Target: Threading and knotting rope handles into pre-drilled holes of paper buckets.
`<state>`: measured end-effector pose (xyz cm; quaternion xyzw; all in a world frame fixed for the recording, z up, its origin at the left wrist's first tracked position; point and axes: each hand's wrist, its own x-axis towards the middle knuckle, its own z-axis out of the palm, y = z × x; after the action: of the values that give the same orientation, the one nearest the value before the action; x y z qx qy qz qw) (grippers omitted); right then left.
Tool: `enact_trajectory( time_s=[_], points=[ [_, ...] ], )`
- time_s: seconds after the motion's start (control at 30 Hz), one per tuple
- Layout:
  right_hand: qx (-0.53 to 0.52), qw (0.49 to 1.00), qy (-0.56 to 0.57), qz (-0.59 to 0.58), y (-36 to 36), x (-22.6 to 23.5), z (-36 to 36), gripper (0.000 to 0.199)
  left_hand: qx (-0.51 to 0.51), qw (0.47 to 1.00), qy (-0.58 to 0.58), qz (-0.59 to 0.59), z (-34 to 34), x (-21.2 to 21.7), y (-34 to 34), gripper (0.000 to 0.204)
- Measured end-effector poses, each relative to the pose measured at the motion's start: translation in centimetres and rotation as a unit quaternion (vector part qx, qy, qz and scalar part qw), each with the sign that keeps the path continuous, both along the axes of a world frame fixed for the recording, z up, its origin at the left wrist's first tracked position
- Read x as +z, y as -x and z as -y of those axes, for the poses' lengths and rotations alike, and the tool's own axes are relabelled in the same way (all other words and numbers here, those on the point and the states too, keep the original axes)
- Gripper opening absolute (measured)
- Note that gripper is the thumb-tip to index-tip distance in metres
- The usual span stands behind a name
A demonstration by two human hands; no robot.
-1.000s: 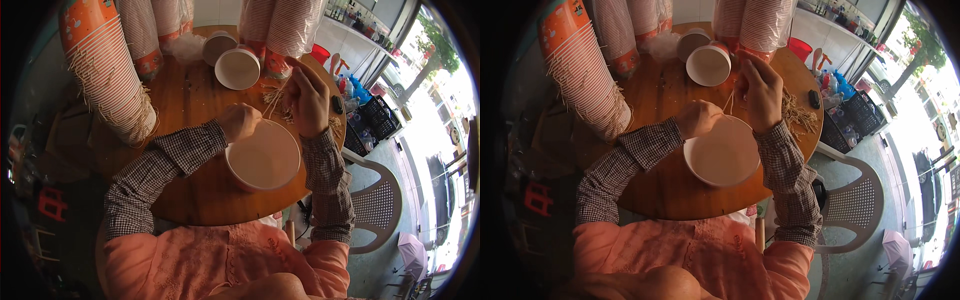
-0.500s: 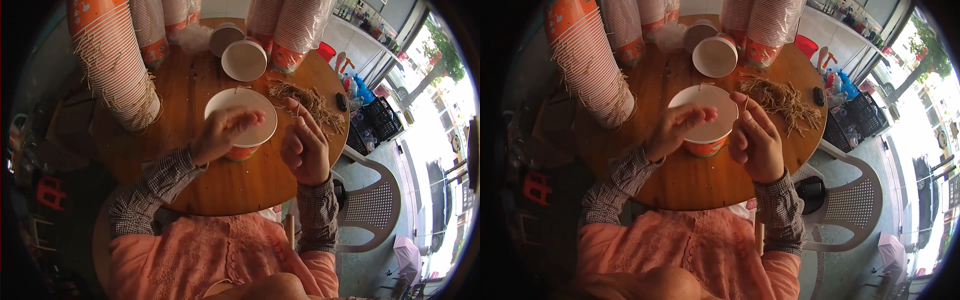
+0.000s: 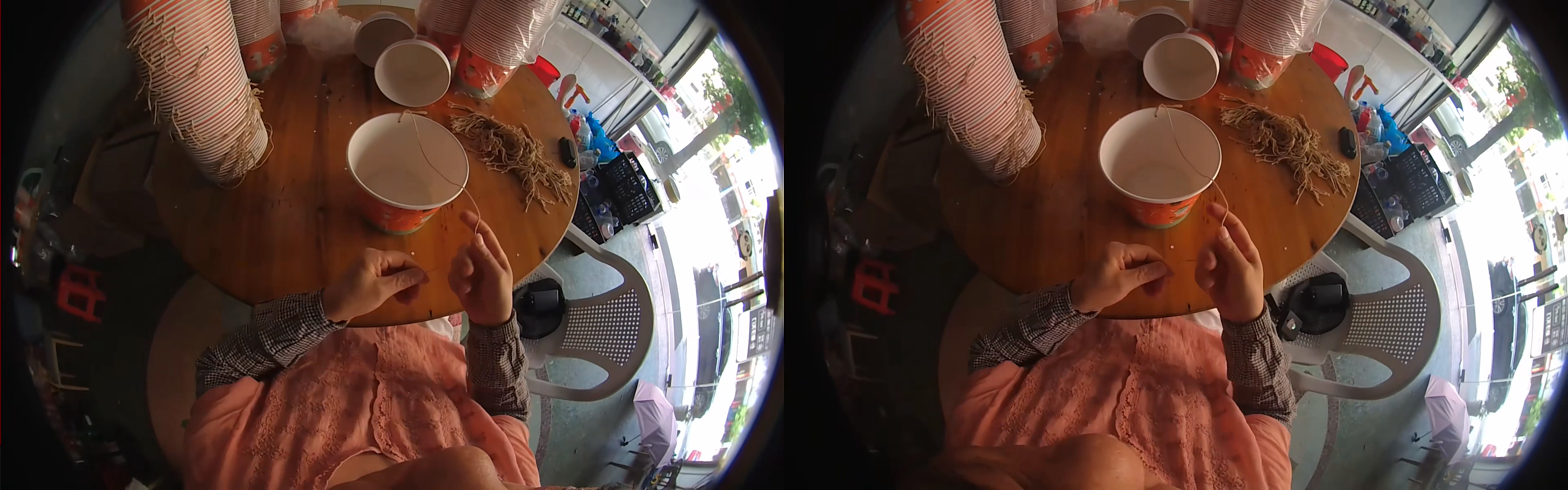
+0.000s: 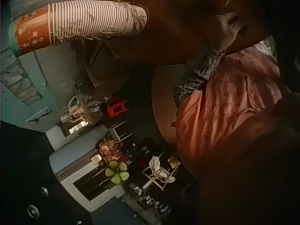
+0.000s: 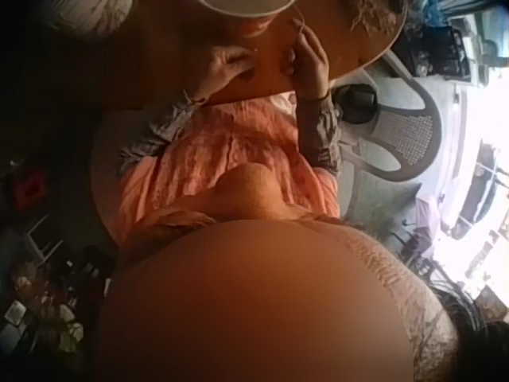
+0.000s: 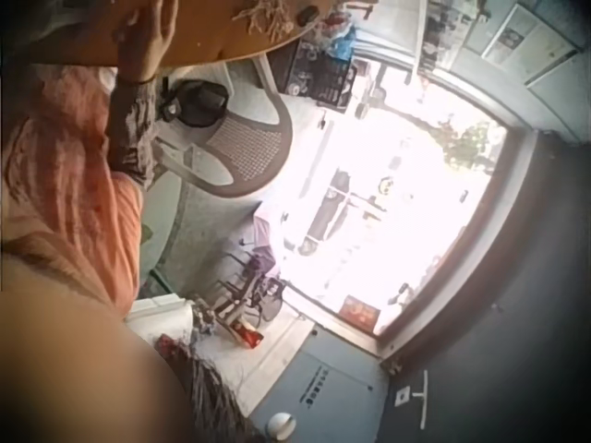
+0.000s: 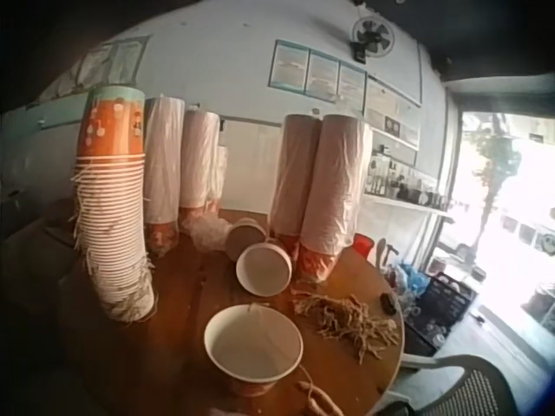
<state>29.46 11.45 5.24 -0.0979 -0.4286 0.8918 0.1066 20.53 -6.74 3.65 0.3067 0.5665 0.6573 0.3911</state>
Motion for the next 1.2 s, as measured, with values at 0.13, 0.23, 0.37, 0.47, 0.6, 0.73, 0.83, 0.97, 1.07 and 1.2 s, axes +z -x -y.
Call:
enact_trajectory(
  time_s=[0.13, 0.23, 0.37, 0.47, 0.6, 0.73, 0.83, 0.97, 1.07, 1.2],
  points=[
    [-0.254, 0.885, -0.39, -0.008, -1.8, -3.0, -0.2, 0.018, 0.038, 0.95, 0.068, -0.302, 1.2, 0.7, -0.2, 0.016],
    [-0.115, 0.906, -0.396, -0.092, -3.0, -1.7, 2.5, 0.019, 0.043, 0.906, 0.022, -0.421, 1.4, 0.7, 0.1, 0.012],
    [-0.002, 0.912, -0.409, -0.025, -2.1, -1.5, 4.6, 0.023, 0.057, 0.907, 0.005, -0.418, 1.5, 2.2, -0.3, 0.01],
    [-0.011, 0.907, -0.42, -0.007, -2.0, -1.7, 4.4, 0.021, 0.096, 0.89, 0.033, -0.445, 1.8, 2.4, -0.3, 0.009],
    [-0.008, 0.908, -0.419, 0.015, -2.2, -1.7, 4.6, 0.016, 0.116, 0.888, 0.002, -0.446, 1.9, 1.8, -0.4, 0.007],
    [-0.025, 0.924, -0.382, 0.006, -2.8, -1.8, 4.4, 0.01, 0.165, 0.956, -0.006, -0.242, 2.0, 1.1, -0.2, 0.021],
    [-0.028, 0.924, -0.381, 0.005, -3.0, -1.7, 4.3, 0.008, 0.14, 0.964, 0.022, -0.223, 2.5, 0.5, 0.6, 0.043],
    [-0.018, 0.92, -0.392, -0.007, -2.9, -2.0, 4.4, 0.007, 0.13, 0.925, 0.031, -0.356, 1.8, 0.8, 0.0, 0.046],
    [-0.016, 0.92, -0.391, -0.009, -2.8, -2.0, 4.4, 0.007, 0.147, 0.902, 0.019, -0.406, 1.0, 1.4, -0.5, 0.036],
    [-0.021, 0.918, -0.396, -0.005, -2.7, -2.1, 4.2, 0.007, 0.151, 0.89, 0.002, -0.429, 0.7, 1.6, -0.8, 0.023]
  ],
)
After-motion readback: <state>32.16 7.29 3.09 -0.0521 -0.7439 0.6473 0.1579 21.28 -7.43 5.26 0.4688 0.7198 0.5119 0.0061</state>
